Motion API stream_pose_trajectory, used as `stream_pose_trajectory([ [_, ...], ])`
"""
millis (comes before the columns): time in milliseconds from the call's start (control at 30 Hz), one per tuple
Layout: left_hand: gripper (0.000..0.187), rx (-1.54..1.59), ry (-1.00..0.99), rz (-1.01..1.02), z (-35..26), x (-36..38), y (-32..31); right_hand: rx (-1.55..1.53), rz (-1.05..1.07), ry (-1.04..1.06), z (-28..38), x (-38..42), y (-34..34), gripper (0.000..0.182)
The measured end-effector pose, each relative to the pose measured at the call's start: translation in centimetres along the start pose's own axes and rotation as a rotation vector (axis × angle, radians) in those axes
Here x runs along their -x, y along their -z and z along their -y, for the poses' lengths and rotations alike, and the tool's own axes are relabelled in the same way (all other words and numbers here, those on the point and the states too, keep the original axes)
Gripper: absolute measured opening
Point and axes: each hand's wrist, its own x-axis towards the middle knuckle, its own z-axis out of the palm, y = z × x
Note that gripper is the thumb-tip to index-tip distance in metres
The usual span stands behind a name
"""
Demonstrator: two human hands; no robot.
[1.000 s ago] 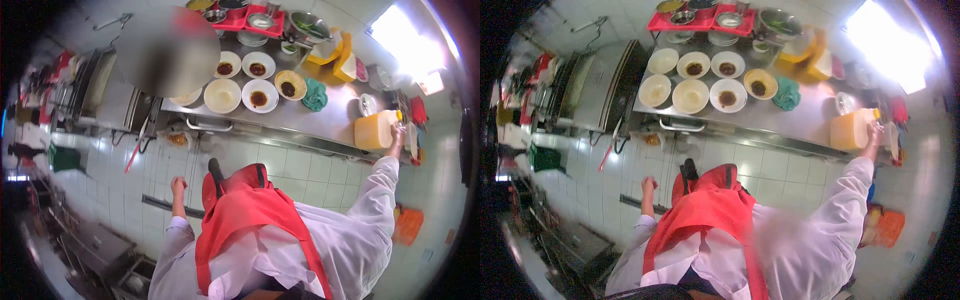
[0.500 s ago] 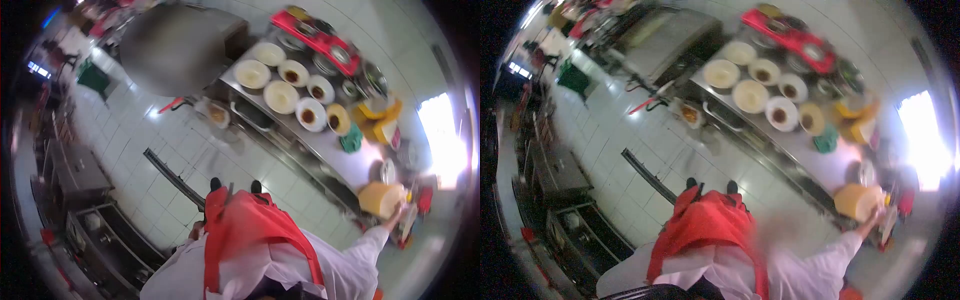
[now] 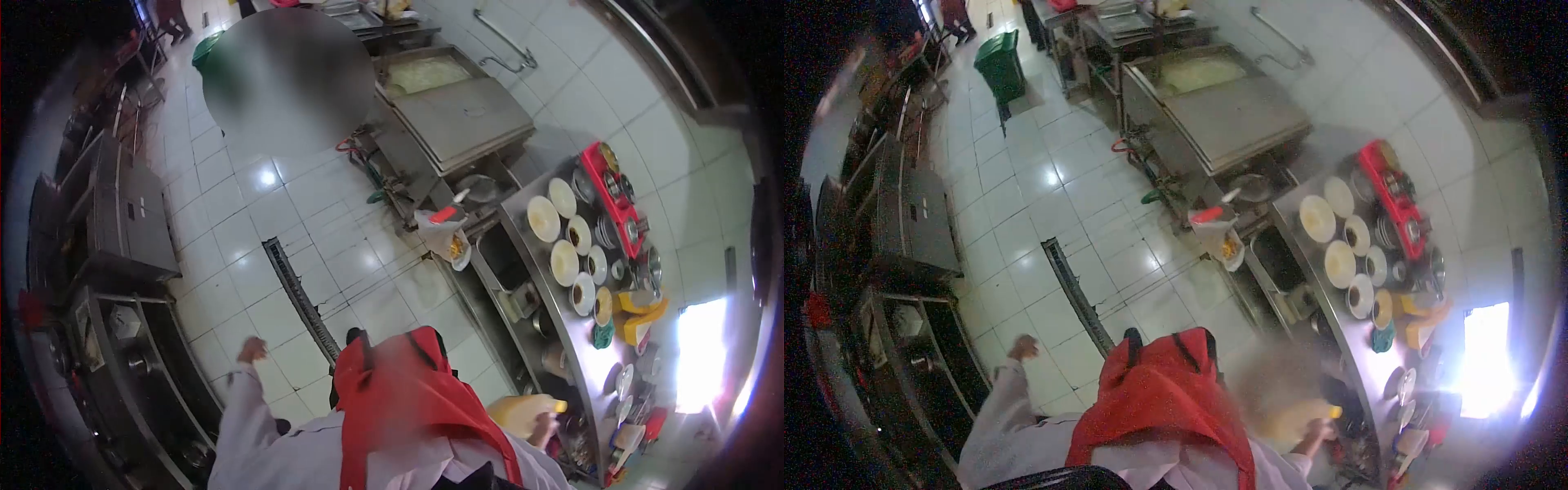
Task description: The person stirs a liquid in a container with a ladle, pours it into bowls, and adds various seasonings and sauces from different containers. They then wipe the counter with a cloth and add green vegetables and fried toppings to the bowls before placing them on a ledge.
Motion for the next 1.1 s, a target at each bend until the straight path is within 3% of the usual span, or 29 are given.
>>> stream_pose_trajectory([
  [33,0.025,-0.420,-0.204,-0.156,0.2,-0.6,4.2,-0.024,0.155,0.152,-0.7,1.9,-3.4,0.031],
  [67,0.021,-0.564,-0.249,-0.264,0.0,-1.4,8.3,-0.119,0.355,0.448,-1.4,3.7,-6.7,0.033],
  [100,0.018,-0.583,-0.276,-0.342,-1.1,-1.6,12.3,0.610,0.704,0.797,-1.4,4.4,-10.0,0.035],
  [133,0.032,-0.829,-0.229,-0.450,-1.1,-5.7,15.0,0.522,0.829,0.532,2.4,7.7,-13.1,0.035],
  [167,0.034,-0.946,-0.090,-0.350,-4.8,-5.8,19.2,0.449,0.885,0.430,7.6,11.1,-14.8,0.035],
  [200,0.023,-0.343,-0.463,-0.357,-1.3,-11.5,24.2,0.417,0.938,0.387,12.5,13.7,-17.0,0.036],
  [267,0.022,-0.965,-0.304,-0.563,-11.0,-14.5,31.9,0.363,1.022,0.380,21.8,18.4,-21.8,0.037],
  [300,0.016,-0.924,-0.161,-0.497,-18.0,-13.4,36.2,0.339,1.052,0.398,26.5,20.6,-24.2,0.039],
  [333,0.011,-0.253,-0.454,-0.665,-23.2,-10.5,39.6,0.319,1.080,0.417,31.1,22.7,-26.4,0.040],
  [367,0.013,0.755,-0.497,-0.589,-32.5,-3.8,39.9,0.302,1.107,0.440,36.2,25.0,-28.3,0.041],
  [467,0.024,0.781,-0.873,-0.400,-43.2,0.6,44.9,0.233,1.171,0.528,51.2,31.4,-33.6,0.046],
  [533,0.029,0.735,-0.800,-0.434,-40.9,-4.0,47.2,0.209,1.210,0.592,60.5,35.0,-36.3,0.049],
  [567,0.033,0.491,-0.631,-0.532,-37.0,-7.7,48.0,0.206,1.221,0.623,64.8,36.4,-36.7,0.051],
  [600,0.036,-0.169,-0.747,-0.645,-31.5,-11.2,48.4,0.212,1.232,0.646,68.9,37.5,-36.9,0.053],
  [633,0.039,-0.081,-0.399,-0.581,-28.3,-10.7,47.4,0.215,1.237,0.668,72.9,38.3,-37.4,0.055],
  [667,0.043,-0.381,-0.430,-0.665,-21.8,-13.1,45.7,0.245,1.240,0.694,76.8,39.0,-38.0,0.057],
  [700,0.045,-0.254,-0.221,-0.583,-15.7,-14.2,43.5,0.234,1.236,0.712,79.7,39.0,-40.7,0.057],
  [733,0.040,-0.234,-0.151,-0.590,-6.4,-18.5,39.3,0.400,1.224,0.737,80.6,38.1,-45.0,0.068],
  [767,0.031,-0.576,-0.246,-0.715,-0.4,-16.8,35.2,0.561,1.202,0.758,82.2,37.8,-48.3,0.080],
  [800,0.031,-0.481,-0.092,-0.505,2.3,-13.2,32.6,0.543,1.194,0.769,85.0,38.2,-49.8,0.080],
  [867,0.032,-0.141,0.148,-0.295,3.5,-9.2,29.5,0.401,1.229,0.937,91.1,39.2,-52.7,0.078],
  [933,0.032,0.254,0.336,-0.219,1.6,-8.1,27.9,0.367,1.192,0.932,96.1,40.8,-58.2,0.084],
  [1000,0.033,0.406,0.347,-0.200,-0.9,-9.9,29.0,0.319,0.960,1.020,99.1,43.5,-61.6,0.091],
  [1033,0.034,0.413,0.307,-0.200,-1.4,-11.2,30.1,0.405,1.007,0.759,101.4,44.5,-63.0,0.094],
  [1100,0.035,0.314,0.162,-0.231,-2.1,-14.6,33.9,0.361,1.151,0.498,102.6,45.0,-68.4,0.088],
])
